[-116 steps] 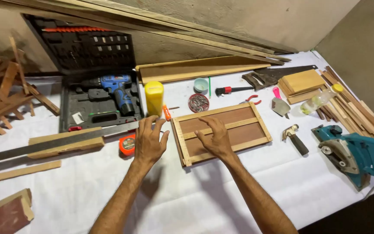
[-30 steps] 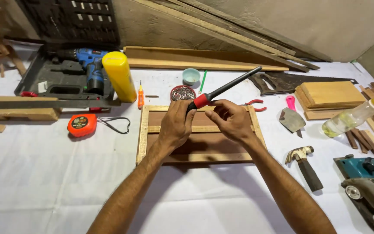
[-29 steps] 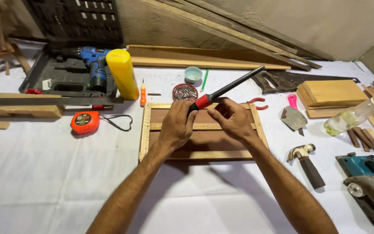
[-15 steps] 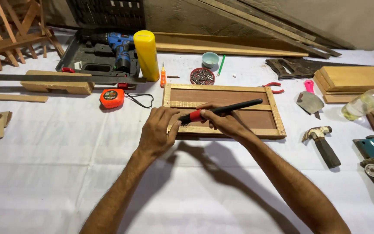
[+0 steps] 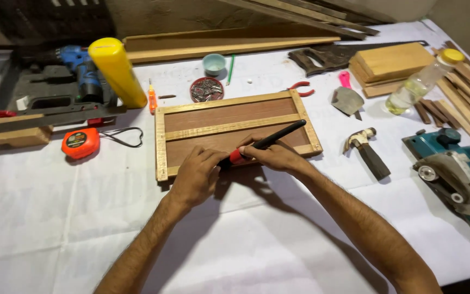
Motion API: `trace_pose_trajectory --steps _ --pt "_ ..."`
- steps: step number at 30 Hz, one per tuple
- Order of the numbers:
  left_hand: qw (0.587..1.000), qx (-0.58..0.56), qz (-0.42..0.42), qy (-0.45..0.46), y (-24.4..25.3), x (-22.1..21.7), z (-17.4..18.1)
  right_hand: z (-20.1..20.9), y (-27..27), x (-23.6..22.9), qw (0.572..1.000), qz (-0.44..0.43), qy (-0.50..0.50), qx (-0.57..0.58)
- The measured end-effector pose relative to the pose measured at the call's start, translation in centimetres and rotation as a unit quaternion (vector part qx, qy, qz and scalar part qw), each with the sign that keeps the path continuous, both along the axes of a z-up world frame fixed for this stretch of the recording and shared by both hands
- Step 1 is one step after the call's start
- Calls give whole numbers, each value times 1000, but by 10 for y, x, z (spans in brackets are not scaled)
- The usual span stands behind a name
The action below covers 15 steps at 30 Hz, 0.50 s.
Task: The person assembles a small wooden frame by brushing the surface, hammering nails, sanding a wooden strip, measuring and aligning it, then nailing it in place. They finish by trimming the strip with a utility knife and hammering the final nail.
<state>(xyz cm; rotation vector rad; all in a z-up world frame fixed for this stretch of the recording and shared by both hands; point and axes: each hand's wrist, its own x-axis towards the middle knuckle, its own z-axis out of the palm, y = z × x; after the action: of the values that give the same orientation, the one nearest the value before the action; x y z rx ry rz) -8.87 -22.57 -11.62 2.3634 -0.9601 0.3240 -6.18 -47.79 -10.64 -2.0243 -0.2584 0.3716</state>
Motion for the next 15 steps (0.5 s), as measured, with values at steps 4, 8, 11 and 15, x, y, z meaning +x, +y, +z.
trace_pose_trajectory --steps 4,8,11,15 --pt "999 3 -33 33 -45 9 -7 0 -42 -14 997 -65 -4 -38" --pt "997 -7 -43 64 -83 13 -5 -2 -78 -26 995 -92 -22 -16" --pt "995 -9 -62 76 -101 14 -11 -1 -99 -33 991 -115 -40 -49" --pt "997 -13 -73 33 -95 16 -6 -3 -109 -34 989 -122 -86 -12"
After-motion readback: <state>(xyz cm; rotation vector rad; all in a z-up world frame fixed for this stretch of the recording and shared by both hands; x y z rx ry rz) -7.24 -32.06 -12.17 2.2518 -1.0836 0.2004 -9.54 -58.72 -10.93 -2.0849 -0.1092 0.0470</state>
